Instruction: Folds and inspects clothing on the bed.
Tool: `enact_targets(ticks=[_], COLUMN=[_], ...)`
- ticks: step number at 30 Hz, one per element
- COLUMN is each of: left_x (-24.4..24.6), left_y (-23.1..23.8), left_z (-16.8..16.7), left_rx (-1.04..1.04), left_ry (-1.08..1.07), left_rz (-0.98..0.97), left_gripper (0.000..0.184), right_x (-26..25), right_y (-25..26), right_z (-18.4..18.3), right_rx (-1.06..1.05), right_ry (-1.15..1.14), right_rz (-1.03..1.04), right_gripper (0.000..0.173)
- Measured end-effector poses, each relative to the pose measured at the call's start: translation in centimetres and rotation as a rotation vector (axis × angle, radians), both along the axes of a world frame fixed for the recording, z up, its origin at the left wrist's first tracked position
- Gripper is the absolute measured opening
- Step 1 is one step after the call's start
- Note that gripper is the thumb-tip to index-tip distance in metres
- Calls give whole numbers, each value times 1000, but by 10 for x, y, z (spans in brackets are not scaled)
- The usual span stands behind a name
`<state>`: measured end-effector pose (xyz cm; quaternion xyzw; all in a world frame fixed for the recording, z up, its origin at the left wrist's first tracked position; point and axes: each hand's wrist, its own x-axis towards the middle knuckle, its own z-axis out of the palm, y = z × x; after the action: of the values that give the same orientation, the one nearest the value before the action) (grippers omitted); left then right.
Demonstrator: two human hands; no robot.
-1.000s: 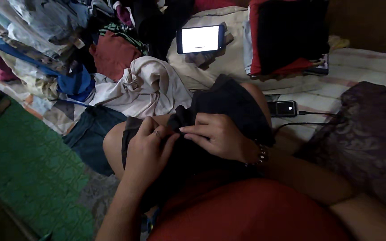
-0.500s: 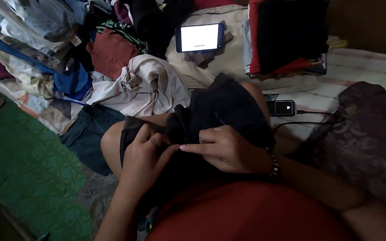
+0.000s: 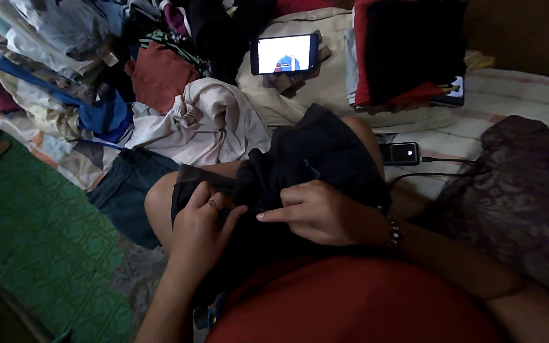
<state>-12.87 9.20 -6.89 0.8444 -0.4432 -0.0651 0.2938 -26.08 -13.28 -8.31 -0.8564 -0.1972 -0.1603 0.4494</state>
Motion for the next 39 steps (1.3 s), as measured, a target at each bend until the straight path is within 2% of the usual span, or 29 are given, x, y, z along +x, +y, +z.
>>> enact_targets(ticks=[10,15,21,27,33,39], left_x=[-1,2,2,-3,-1,6], left_y=[3,5,5,-2,-1,0], left_z=[-1,0,1,-2,3,1], left_rx=[-16,-5,3,-25,-35,9], left_ry=[33,6,8,-44,-91,29], left_rz=[14,-18,6,-11,-22,2], left_gripper=[36,38,36,38,38,37], right_x=[-1,-2,3,13,14,22], right_y=[-2,-4,-3,12,17,14], right_z=[-4,-4,-1,0,-8,-13], right_rx=[155,63,171,551,725,1242], right_ry=[52,43,26,112,241,466], right_rz=[45,82,52,128,67,22], right_gripper=[34,33,32,24,29,32])
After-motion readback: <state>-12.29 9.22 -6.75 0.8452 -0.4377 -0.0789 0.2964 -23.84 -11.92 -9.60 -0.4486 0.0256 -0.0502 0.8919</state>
